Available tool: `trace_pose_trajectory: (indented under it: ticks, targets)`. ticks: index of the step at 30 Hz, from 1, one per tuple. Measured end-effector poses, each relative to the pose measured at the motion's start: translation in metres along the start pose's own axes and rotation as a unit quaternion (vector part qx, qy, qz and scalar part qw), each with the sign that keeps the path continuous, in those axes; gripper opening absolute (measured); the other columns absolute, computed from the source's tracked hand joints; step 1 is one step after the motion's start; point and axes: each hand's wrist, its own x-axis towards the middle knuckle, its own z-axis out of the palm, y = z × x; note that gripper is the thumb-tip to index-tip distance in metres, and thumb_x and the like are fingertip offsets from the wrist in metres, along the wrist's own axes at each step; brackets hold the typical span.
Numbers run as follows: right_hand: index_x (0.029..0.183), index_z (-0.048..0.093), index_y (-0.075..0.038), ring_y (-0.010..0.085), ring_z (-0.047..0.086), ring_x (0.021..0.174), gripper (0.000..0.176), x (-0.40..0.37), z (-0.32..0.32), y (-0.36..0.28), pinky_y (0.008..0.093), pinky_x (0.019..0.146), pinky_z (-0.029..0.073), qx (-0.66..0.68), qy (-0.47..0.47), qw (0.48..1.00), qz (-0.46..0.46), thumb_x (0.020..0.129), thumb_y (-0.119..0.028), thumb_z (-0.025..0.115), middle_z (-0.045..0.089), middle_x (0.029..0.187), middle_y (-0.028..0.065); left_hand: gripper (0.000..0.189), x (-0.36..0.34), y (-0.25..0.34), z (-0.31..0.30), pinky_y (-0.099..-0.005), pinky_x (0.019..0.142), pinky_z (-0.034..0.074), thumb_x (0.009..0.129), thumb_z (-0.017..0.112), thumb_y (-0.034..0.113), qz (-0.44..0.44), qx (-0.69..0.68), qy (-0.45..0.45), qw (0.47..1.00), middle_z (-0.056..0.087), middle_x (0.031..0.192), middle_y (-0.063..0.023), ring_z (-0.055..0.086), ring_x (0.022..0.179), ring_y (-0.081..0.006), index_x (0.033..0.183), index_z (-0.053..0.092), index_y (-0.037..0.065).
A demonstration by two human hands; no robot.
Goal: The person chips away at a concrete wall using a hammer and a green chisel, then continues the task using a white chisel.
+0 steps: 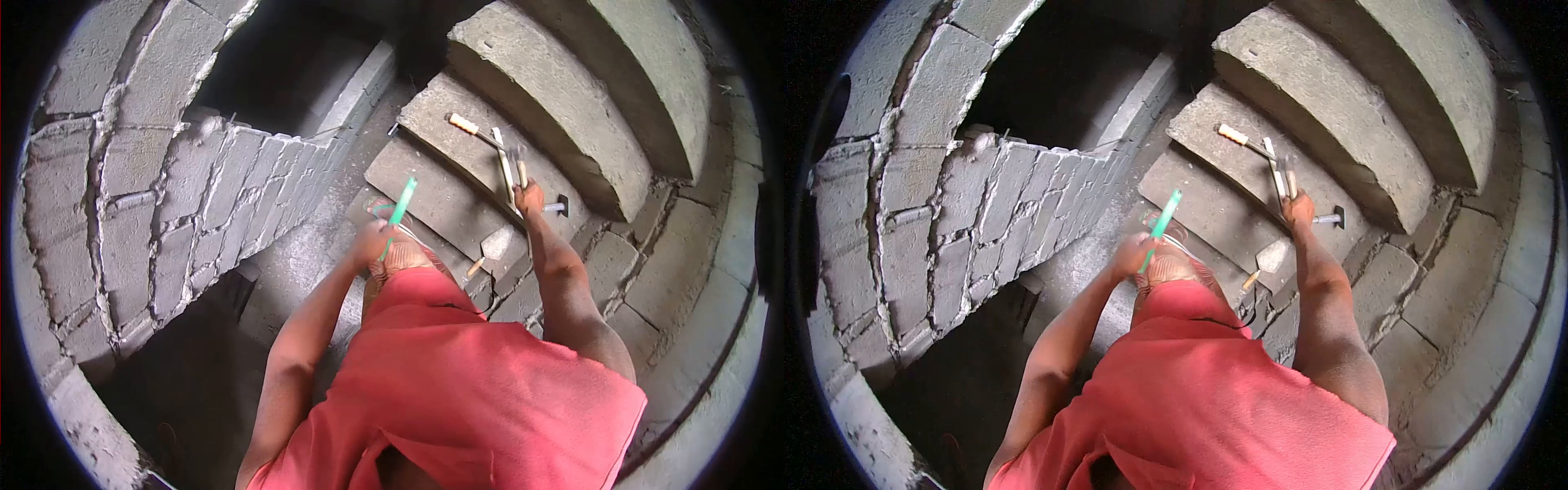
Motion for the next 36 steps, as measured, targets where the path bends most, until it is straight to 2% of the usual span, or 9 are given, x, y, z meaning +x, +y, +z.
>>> trace_pose_trajectory:
  ticks: [8, 13, 20, 25, 28, 30, 32, 34, 36]
  targets:
    - [0.113, 0.057, -0.004, 0.0439, 0.065, 0.096, 0.038, 0.025, 0.090, 0.027, 0.0496, 0.086, 0.051, -0.008, 0.070, 0.997, -0.009, 0.080, -0.019, 0.068, 0.067, 0.094, 0.0255, 0.041, 0.032, -0.077, 0.014, -0.0362, 0.072, 0.048, 0.095, 0.056, 0.039, 0.029, -0.008, -0.018, 0.999, 0.067, 0.080, -0.0123, 0.065, 0.078, -0.0194, 0.089, 0.068, 0.001]
    - [0.110, 0.056, -0.006, 0.0418, 0.064, 0.100, 0.035, 0.019, 0.068, 0.023, 0.0492, 0.085, 0.053, -0.028, 0.044, 0.999, 0.015, 0.080, -0.016, 0.071, 0.066, 0.103, 0.0238, 0.032, 0.030, -0.044, 0.025, -0.0269, 0.069, 0.046, 0.098, 0.057, 0.033, -0.007, -0.045, -0.070, 0.996, 0.063, 0.085, -0.0019, 0.059, 0.080, -0.0103, 0.101, 0.064, 0.002]
    - [0.108, 0.058, -0.007, 0.0401, 0.065, 0.094, 0.036, -0.029, -0.009, 0.065, 0.0498, 0.081, 0.053, -0.148, 0.067, 0.986, -0.032, 0.077, -0.016, 0.074, 0.064, 0.097, 0.0202, 0.038, 0.050, -0.010, 0.061, -0.0302, 0.065, 0.047, 0.094, 0.064, 0.031, -0.004, -0.155, -0.123, 0.980, 0.063, 0.082, -0.0047, 0.060, 0.075, -0.0115, 0.110, 0.060, -0.003]
    - [0.110, 0.055, -0.007, 0.0428, 0.061, 0.089, 0.033, -0.091, -0.036, 0.119, 0.0523, 0.076, 0.051, -0.119, 0.111, 0.984, -0.074, 0.081, -0.016, 0.068, 0.060, 0.094, 0.0223, 0.051, 0.084, 0.042, 0.104, -0.0412, 0.071, 0.051, 0.092, 0.059, 0.049, 0.051, 0.031, -0.120, 0.991, 0.069, 0.085, -0.0186, 0.067, 0.079, -0.0288, 0.095, 0.066, -0.002]
    - [0.110, 0.054, -0.006, 0.0438, 0.059, 0.089, 0.033, -0.141, -0.042, 0.133, 0.0532, 0.077, 0.049, -0.094, 0.141, 0.982, -0.082, 0.082, -0.016, 0.068, 0.058, 0.092, 0.0232, 0.054, 0.102, 0.101, 0.124, -0.0389, 0.069, 0.051, 0.090, 0.060, 0.053, 0.107, 0.086, -0.183, 0.973, 0.069, 0.081, -0.0142, 0.066, 0.073, -0.0251, 0.090, 0.065, -0.001]
    - [0.108, 0.054, -0.005, 0.0446, 0.058, 0.088, 0.032, -0.177, -0.047, 0.124, 0.0535, 0.078, 0.047, -0.068, 0.124, 0.990, -0.001, 0.081, -0.016, 0.068, 0.058, 0.092, 0.0244, 0.061, 0.111, 0.135, 0.143, -0.0447, 0.074, 0.050, 0.088, 0.058, 0.060, 0.199, 0.122, -0.091, 0.968, 0.070, 0.085, -0.0192, 0.067, 0.077, -0.0324, 0.088, 0.065, -0.001]
    - [0.102, 0.059, -0.005, 0.0453, 0.059, 0.086, 0.026, -0.200, -0.043, 0.118, 0.0522, 0.076, 0.047, -0.043, 0.138, 0.989, 0.024, 0.080, -0.014, 0.069, 0.059, 0.089, 0.0237, 0.076, 0.102, 0.173, 0.147, -0.0400, 0.093, 0.050, 0.084, 0.061, 0.064, 0.143, 0.016, 0.006, 0.990, 0.069, 0.111, -0.0242, 0.065, 0.109, -0.0332, 0.120, 0.063, -0.003]
    - [0.096, 0.060, -0.003, 0.0458, 0.061, 0.084, 0.021, -0.220, -0.040, 0.109, 0.0509, 0.076, 0.049, 0.077, 0.142, 0.987, 0.022, 0.080, -0.015, 0.068, 0.063, 0.086, 0.0238, 0.080, 0.099, 0.178, 0.130, -0.0368, 0.098, 0.048, 0.087, 0.063, 0.059, 0.171, -0.004, 0.067, 0.983, 0.066, 0.122, -0.0241, 0.063, 0.115, -0.0318, 0.134, 0.054, -0.005]
    - [0.094, 0.060, -0.002, 0.0461, 0.062, 0.083, 0.022, -0.227, -0.038, 0.092, 0.0506, 0.076, 0.049, 0.104, 0.120, 0.985, 0.075, 0.080, -0.016, 0.069, 0.064, 0.085, 0.0245, 0.071, 0.106, 0.145, 0.111, -0.0369, 0.098, 0.048, 0.087, 0.065, 0.053, 0.141, -0.055, 0.019, 0.988, 0.065, 0.124, -0.0231, 0.063, 0.115, -0.0342, 0.131, 0.058, -0.002]
